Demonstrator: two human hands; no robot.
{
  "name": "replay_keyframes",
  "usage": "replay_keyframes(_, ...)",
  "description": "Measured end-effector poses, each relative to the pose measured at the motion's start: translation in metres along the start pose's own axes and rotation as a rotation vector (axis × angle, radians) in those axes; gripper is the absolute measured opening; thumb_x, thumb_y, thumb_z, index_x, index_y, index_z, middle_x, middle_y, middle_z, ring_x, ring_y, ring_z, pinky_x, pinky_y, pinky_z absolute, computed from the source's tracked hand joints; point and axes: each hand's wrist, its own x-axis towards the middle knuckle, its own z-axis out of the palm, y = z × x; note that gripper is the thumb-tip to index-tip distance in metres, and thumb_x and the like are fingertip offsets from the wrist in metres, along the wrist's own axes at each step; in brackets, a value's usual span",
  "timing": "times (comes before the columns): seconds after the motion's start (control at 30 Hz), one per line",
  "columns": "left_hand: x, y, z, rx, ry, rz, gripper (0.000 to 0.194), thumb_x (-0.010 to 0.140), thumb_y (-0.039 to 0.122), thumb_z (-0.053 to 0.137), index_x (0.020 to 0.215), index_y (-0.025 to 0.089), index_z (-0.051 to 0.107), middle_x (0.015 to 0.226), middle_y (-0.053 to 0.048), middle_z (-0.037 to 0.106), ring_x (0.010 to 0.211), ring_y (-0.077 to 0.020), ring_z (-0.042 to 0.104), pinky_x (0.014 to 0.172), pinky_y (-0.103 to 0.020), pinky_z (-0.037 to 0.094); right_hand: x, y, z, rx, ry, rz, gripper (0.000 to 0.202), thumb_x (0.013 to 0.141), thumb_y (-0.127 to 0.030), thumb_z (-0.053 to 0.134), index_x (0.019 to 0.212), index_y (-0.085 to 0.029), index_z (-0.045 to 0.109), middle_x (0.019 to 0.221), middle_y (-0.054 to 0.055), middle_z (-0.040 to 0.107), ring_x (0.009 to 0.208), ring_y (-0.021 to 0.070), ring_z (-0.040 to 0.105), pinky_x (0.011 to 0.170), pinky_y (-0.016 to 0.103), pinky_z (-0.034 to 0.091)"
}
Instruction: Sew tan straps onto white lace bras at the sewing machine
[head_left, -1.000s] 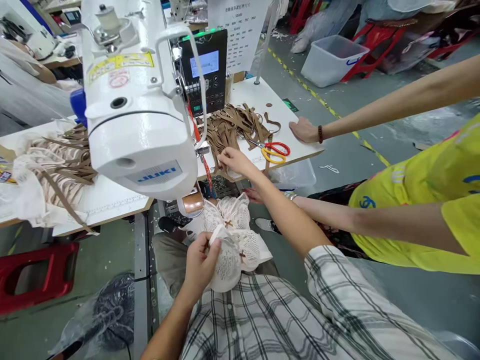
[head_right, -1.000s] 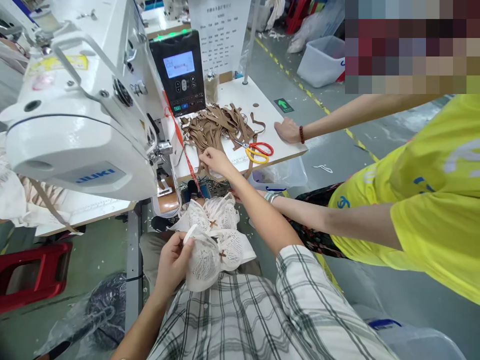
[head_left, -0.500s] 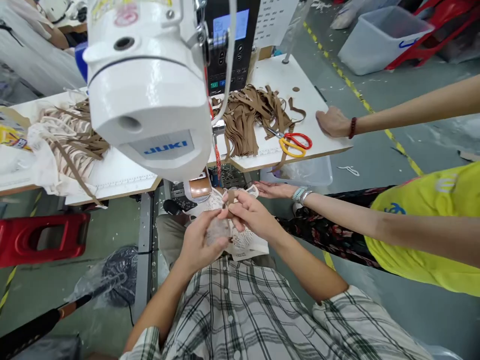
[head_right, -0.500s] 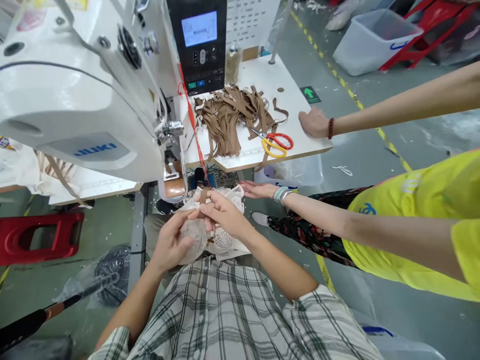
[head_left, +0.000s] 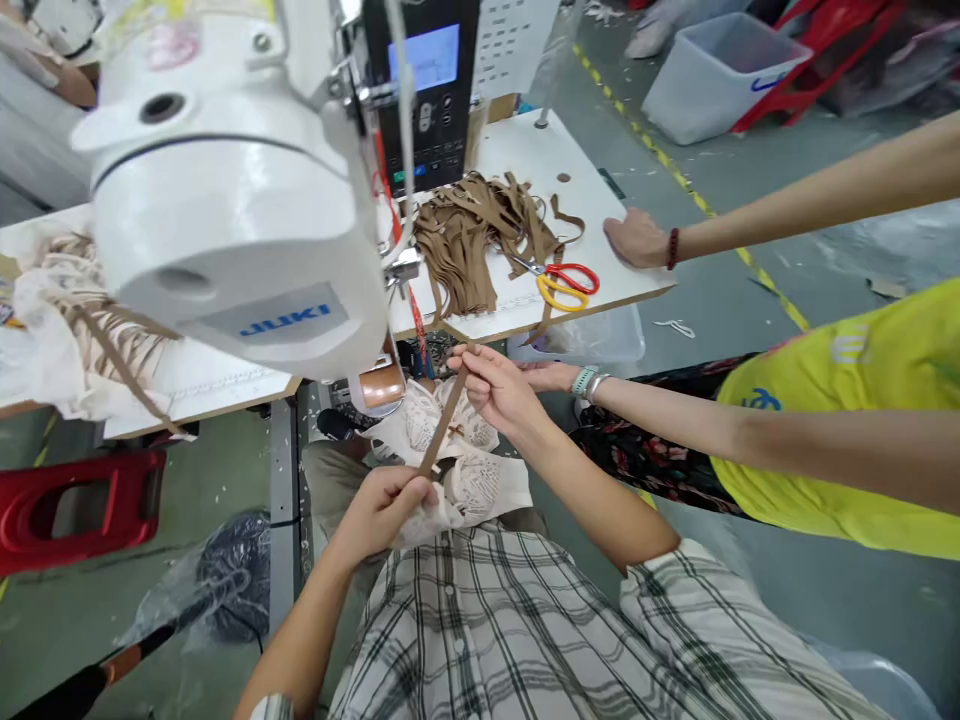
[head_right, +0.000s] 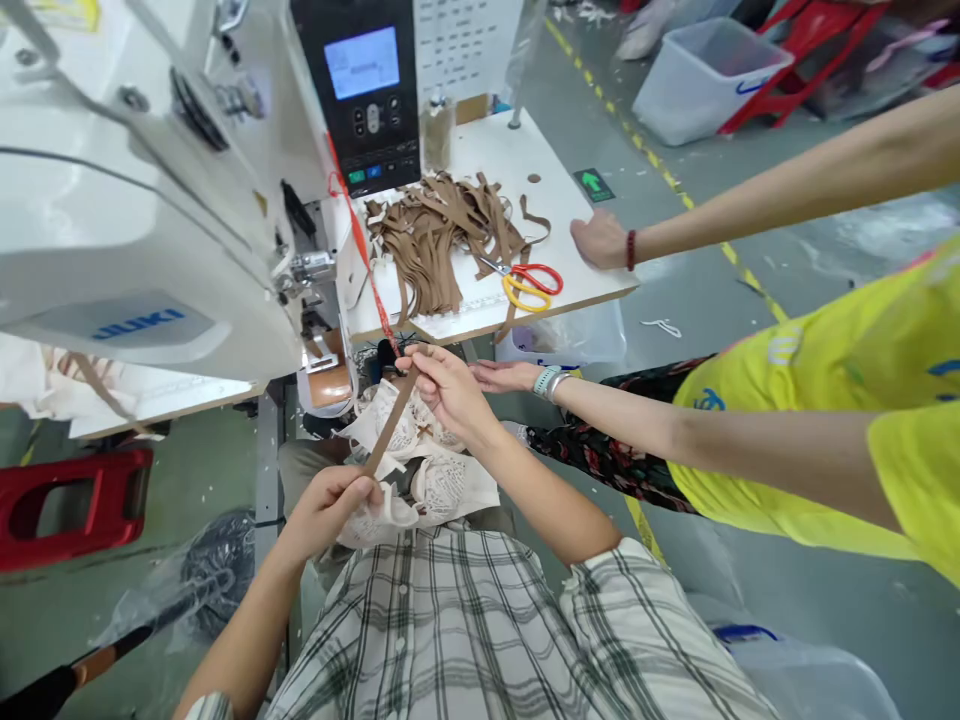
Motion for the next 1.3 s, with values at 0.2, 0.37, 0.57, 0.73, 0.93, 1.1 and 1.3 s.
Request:
replay_keyframes(0.2,-0.015,-0.024,-0.006,0.087,0.257,-0.116,0.041,0.100,0.043,0.045,0.082,0.017,0.071,0.083,-0.006,0.073,0.080,-0.0186,0.066,0.076,-0.028,0.048,0.008,-0.016,-0.017,-0.041,0.056,-0.116,0.031,0.072,-0.034,0.079,0.093,-0.018,0.063,0.082,0.001,0.073,0.047,0.0011,0.038,0.041,0.014,0.029)
replay_keyframes(0.37,-0.007,-0.018,-0.003,0.188,0.554,0.019,0.047,0.098,0.047,0.048,0.133,0.018,0.059,0.134,-0.013,0.064,0.126,-0.0262,0.057,0.105,-0.038,0.042,-0.045,-0.009,0.007,-0.242,-0.269,0.122,0.024,0.090,-0.041,0.061,0.095,-0.020,0.050,0.082,0.003,0.076,0.035,0.0006,0.032,0.035,0.017,0.018)
replay_keyframes(0.57,0.016,-0.004,0.008,0.124,0.220,0.261,0.063,0.092,0.066,0.044,0.124,0.016,0.064,0.118,-0.014,0.069,0.109,-0.0270,0.064,0.095,-0.037,0.048,-0.068,0.007,0.028,-0.362,-0.420,0.159,0.020,0.097,-0.042,0.048,0.102,-0.024,0.043,0.076,-0.003,0.072,0.032,0.0013,0.034,0.035,0.017,0.018)
replay_keyframes(0.73,0.020,-0.004,0.021,0.172,0.020,0.037,0.046,0.100,0.044,0.043,0.073,0.015,0.066,0.064,-0.001,0.062,0.060,-0.0127,0.054,0.061,-0.023,0.041,-0.040,0.012,0.014,-0.165,-0.241,0.149,0.022,0.089,-0.038,0.063,0.094,-0.020,0.051,0.088,0.000,0.072,0.039,-0.0003,0.030,0.038,0.017,0.018)
replay_keyframes(0.93,0.020,-0.011,0.020,0.112,0.004,-0.041,0.050,0.100,0.049,0.040,0.071,0.016,0.064,0.065,-0.003,0.063,0.063,-0.0157,0.059,0.065,-0.025,0.045,-0.002,-0.006,-0.026,-0.023,0.047,-0.029,0.040,0.073,-0.049,0.077,0.088,-0.019,0.054,0.068,-0.007,0.058,0.040,-0.0001,0.027,0.039,0.018,0.012)
replay_keyframes(1.1,0.033,-0.014,0.018,0.157,0.058,-0.084,0.046,0.096,0.051,0.046,0.082,0.015,0.071,0.078,-0.007,0.073,0.077,-0.0214,0.067,0.072,-0.029,0.051,0.002,-0.023,-0.050,-0.275,0.073,-0.194,0.044,0.081,-0.059,0.065,0.094,-0.018,0.060,0.067,-0.005,0.059,0.043,0.0025,0.031,0.043,0.021,0.017)
replay_keyframes(1.3,0.051,0.009,0.020,0.485,0.386,0.055,0.034,0.097,0.038,0.048,0.110,0.017,0.072,0.094,-0.008,0.076,0.078,-0.0185,0.068,0.071,-0.027,0.050,-0.024,-0.031,-0.055,-0.881,-0.039,-0.265,0.044,0.095,-0.054,0.050,0.098,-0.015,0.070,0.063,-0.001,0.056,0.061,0.0115,0.049,0.058,0.025,0.034)
